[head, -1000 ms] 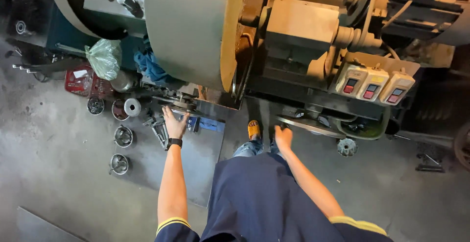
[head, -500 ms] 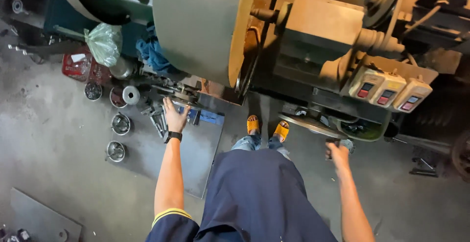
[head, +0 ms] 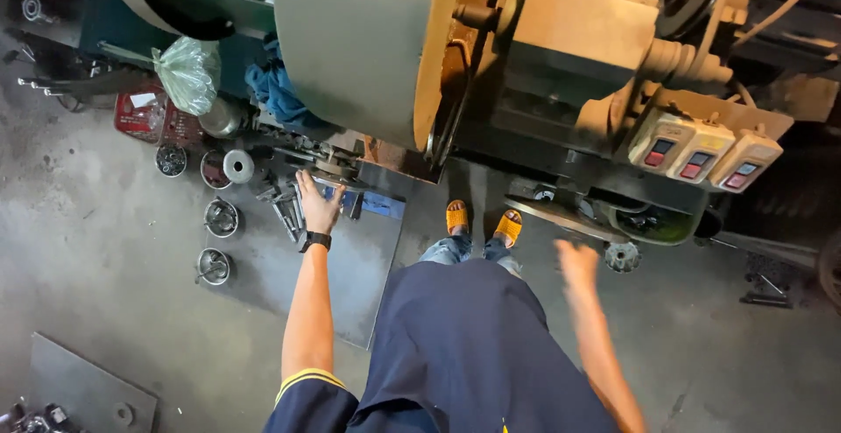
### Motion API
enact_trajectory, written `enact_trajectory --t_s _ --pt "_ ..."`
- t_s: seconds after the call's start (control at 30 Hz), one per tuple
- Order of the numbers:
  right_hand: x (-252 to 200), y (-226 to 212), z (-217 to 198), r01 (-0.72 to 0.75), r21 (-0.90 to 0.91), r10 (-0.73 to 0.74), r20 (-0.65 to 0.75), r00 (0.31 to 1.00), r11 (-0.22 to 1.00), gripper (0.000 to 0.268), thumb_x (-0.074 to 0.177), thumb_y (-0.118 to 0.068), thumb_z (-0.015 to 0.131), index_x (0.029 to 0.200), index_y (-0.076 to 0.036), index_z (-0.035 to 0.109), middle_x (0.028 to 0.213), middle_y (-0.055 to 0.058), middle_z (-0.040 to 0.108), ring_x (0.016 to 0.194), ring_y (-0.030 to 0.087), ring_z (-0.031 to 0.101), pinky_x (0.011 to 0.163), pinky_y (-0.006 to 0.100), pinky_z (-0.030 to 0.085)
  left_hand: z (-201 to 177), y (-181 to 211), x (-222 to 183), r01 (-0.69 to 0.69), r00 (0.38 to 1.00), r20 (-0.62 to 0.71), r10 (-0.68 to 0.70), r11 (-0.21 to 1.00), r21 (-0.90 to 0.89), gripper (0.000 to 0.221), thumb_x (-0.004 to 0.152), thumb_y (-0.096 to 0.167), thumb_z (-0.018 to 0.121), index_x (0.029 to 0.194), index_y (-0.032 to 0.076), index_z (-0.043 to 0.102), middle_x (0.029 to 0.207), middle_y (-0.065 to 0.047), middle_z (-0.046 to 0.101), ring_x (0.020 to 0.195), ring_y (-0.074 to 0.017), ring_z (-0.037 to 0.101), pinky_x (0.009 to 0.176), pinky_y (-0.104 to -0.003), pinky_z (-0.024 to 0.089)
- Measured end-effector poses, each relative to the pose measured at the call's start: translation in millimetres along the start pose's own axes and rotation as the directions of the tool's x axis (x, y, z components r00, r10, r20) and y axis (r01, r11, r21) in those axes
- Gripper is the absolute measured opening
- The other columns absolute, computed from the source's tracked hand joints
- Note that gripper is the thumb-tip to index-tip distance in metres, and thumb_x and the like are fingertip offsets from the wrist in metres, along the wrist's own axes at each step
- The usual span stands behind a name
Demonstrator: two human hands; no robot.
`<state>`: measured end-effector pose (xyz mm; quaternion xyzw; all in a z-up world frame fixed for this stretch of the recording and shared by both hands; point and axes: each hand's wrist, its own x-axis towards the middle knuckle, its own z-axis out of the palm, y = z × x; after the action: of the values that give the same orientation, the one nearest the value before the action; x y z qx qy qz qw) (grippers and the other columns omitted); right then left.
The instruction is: Adjusting the chuck and handwheels on a metal lathe to prepare for machining.
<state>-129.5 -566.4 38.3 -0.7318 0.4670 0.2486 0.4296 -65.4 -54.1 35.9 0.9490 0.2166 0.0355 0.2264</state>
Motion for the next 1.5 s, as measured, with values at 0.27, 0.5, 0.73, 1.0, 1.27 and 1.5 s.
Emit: enact_trajectory --t_s 0.27,0.5,0.73,1.0,1.27,1.5 --pt "27.7 -27.3 124.0 0.077 -0.124 -0.032 0.326 0.945 0.989 0.061 0.078 -0.039 0.059 0.114 0.010 0.055 0.117 0.028 0.055 0.118 0.036 0.048 0.098 0.046 0.037 -11.1 25.6 -5.8 0.052 0.998 0.026 -0.053 0.998 0.037 0.099 0.068 0.042 0.076 0.139 -0.004 0.026 0.140 -0.031 0.024 0.116 -0.0488 0.043 0.094 -0.053 0.041" --pt "4.6 -13.0 69.4 0.132 0.151 -0.166 0.238 0.957 0.980 0.027 0.078 -0.030 0.062 0.070 -0.004 0.068 0.066 0.015 0.064 0.064 0.023 0.059 0.060 0.035 0.046 -5.9 8.1 2.6 0.036 0.999 0.028 -0.039 0.994 0.099 0.097 0.068 0.046 0.073 0.139 -0.003 0.027 0.140 -0.028 0.028 0.104 -0.0497 0.052 0.085 -0.055 0.046" --pt "81.0 69.3 -32.7 0.073 0.258 -0.095 0.076 0.993 0.963 0.020 0.083 -0.012 0.062 0.087 0.006 0.057 0.061 0.015 0.051 0.048 0.022 0.052 0.040 0.038 0.044 -2.3 -12.2 9.2 0.039 0.998 0.046 -0.045 0.992 0.118 0.097 0.067 0.047 0.073 0.139 -0.002 0.027 0.141 -0.026 0.027 0.096 -0.0500 0.055 0.081 -0.056 0.048" --pt "110.3 87.5 -20.6 -0.026 -0.152 0.005 -0.134 0.991 0.988 0.038 0.081 -0.022 0.066 0.104 0.008 0.062 0.090 0.026 0.064 0.086 0.038 0.062 0.061 0.049 0.053 0.8 -22.5 15.2 0.009 0.998 0.054 -0.014 0.995 0.095 0.099 0.068 0.049 0.073 0.138 -0.004 0.027 0.140 -0.029 0.027 0.098 -0.0502 0.054 0.080 -0.055 0.049" --pt "-67.2 -53.3 34.7 0.157 0.227 -0.147 -0.062 0.987 0.961 0.035 0.079 -0.013 0.060 0.097 0.016 0.061 0.091 0.033 0.060 0.092 0.038 0.059 0.076 0.045 0.043 -2.0 1.5 2.0 0.008 0.999 0.032 -0.012 0.994 0.112 0.097 0.070 0.049 0.070 0.138 -0.004 0.027 0.140 -0.029 0.026 0.096 -0.0486 0.055 0.079 -0.054 0.050" --pt "4.9 -42.7 108.5 0.063 -0.135 -0.009 0.366 0.931 0.989 0.063 0.081 -0.042 0.053 0.120 0.008 0.052 0.125 0.025 0.051 0.122 0.034 0.044 0.101 0.047 0.034 4.4 -1.9 2.0 -0.010 1.000 0.012 0.009 0.996 0.087 0.096 0.070 0.047 0.072 0.136 -0.007 0.029 0.137 -0.032 0.028 0.105 -0.0498 0.050 0.083 -0.054 0.048"
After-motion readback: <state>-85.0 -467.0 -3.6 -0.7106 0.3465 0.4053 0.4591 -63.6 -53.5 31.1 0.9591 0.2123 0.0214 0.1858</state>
